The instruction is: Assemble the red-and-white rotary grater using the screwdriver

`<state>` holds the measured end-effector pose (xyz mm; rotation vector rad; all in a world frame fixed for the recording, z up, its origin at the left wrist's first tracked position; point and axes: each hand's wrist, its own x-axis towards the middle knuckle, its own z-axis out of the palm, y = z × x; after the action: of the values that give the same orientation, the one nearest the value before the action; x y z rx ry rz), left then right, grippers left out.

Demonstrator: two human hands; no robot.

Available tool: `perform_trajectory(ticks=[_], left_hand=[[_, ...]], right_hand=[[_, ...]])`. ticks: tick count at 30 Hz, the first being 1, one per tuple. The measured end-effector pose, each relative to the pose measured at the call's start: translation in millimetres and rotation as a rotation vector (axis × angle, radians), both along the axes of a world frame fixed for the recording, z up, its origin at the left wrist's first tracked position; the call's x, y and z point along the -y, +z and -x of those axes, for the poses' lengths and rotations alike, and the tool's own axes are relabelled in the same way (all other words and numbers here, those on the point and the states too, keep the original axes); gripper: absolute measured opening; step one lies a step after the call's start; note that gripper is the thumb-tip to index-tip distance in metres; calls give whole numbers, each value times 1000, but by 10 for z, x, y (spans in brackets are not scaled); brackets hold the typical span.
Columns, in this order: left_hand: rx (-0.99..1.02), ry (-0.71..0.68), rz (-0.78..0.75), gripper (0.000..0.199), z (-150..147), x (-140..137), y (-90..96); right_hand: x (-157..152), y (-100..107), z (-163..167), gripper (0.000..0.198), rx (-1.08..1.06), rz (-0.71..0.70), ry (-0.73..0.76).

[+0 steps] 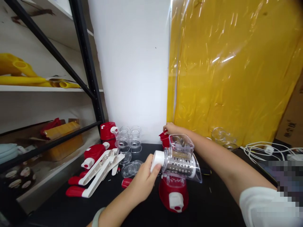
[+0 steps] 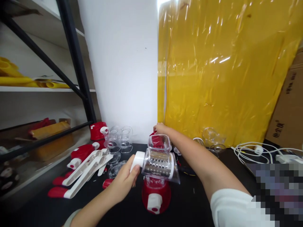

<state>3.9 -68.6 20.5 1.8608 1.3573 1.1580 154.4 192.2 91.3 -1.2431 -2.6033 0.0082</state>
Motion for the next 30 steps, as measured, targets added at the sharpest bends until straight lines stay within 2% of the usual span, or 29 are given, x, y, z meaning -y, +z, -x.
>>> perform_trajectory(ticks=[6, 11, 15, 19, 25, 28, 30], left_hand=[[-29, 8, 12, 38, 2, 2, 17], [-44, -12, 18, 38, 12, -13, 10], [-44, -20, 2, 36, 14, -30, 22], [-44, -32, -14, 37, 9, -46, 24], [-38, -45, -43, 41, 38, -41, 37], [65, -9, -198, 58, 79, -81, 178], [141, 9, -277, 66, 76, -133, 373]], right_hand=[[-75, 80, -91, 13, 47, -119, 26], [92, 386, -380, 18, -22, -262, 62], [352, 658, -663, 10, -145, -383, 129], [730, 848, -896, 6, -408, -366, 175], [1337, 987, -1035, 8, -683, -211, 372], [1543, 1039, -1024, 4, -704, -200, 453], [1638, 1063, -1001, 3, -698, -203, 488]])
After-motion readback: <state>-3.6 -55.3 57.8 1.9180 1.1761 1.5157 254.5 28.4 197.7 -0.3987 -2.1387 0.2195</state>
